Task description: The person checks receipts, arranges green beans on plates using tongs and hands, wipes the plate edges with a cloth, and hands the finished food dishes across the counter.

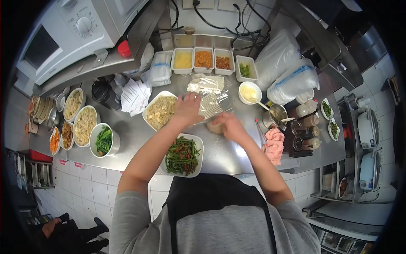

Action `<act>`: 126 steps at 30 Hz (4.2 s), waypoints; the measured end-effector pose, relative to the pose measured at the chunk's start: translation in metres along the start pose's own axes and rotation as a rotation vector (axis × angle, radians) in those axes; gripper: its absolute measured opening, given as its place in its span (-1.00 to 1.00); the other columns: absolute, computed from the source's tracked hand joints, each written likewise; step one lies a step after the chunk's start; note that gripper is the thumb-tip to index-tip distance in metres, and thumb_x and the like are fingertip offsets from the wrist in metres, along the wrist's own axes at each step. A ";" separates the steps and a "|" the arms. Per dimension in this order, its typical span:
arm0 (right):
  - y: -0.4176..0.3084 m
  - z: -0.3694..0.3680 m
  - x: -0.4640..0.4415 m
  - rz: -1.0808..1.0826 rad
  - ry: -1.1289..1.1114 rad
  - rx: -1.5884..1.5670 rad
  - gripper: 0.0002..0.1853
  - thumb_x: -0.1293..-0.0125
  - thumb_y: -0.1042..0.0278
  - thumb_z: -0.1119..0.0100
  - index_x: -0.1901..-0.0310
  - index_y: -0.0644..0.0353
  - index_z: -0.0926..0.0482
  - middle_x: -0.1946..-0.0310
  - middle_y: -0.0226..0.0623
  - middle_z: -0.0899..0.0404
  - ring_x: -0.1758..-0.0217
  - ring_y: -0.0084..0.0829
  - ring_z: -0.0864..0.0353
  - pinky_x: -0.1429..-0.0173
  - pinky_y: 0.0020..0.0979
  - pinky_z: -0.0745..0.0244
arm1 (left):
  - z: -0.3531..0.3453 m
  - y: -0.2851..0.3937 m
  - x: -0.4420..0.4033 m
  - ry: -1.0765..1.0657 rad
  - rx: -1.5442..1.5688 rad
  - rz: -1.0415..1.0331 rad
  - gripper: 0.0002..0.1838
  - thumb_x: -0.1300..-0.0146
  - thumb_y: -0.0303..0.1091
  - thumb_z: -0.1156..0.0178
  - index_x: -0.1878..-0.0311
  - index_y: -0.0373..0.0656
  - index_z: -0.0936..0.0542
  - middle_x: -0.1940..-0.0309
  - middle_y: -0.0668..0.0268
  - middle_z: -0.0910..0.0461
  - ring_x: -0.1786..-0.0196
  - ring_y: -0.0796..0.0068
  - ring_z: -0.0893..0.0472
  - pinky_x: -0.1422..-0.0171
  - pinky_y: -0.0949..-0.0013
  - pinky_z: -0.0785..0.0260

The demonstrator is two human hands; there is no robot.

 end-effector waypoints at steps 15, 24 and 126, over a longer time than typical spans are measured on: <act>0.018 -0.017 0.030 -0.085 0.009 -0.149 -0.45 0.12 0.70 0.08 0.05 0.02 -0.57 -0.11 -0.32 -0.40 -0.22 -0.25 -0.30 -0.33 -0.22 -0.06 | 0.028 0.001 -0.085 0.097 -0.213 -0.293 -0.21 0.17 -0.31 -0.36 -0.23 -0.12 -0.29 0.03 0.16 -0.36 -0.13 0.20 -0.36 -0.23 0.16 -0.17; 0.062 0.018 -0.036 -0.193 0.128 -0.563 -0.44 0.10 0.73 0.12 0.05 0.03 -0.59 -0.05 -0.24 -0.47 -0.15 -0.23 -0.41 -0.26 -0.30 -0.25 | -0.012 -0.026 -0.091 0.098 -0.195 -0.254 -0.66 0.02 -0.44 -0.15 0.10 -0.01 -0.56 0.09 0.32 -0.37 -0.08 0.32 -0.38 -0.09 0.25 -0.30; -0.020 0.012 0.065 -0.006 0.117 -0.003 -0.95 0.10 0.61 -0.22 0.52 0.32 -0.56 0.42 -0.14 -0.40 0.30 -0.19 -0.45 0.23 -0.31 -0.40 | -0.063 0.014 0.138 -0.054 0.728 0.461 -0.64 -0.40 -0.18 0.27 0.07 -0.25 -0.41 0.30 -0.18 -0.53 0.16 -0.19 -0.49 -0.02 -0.10 -0.25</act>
Point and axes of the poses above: each hand's wrist, its own x-axis away from the middle knuckle, its own z-axis out of the back of the hand, y = z × x, the point moved 8 cm from there along -x, towards the middle knuckle
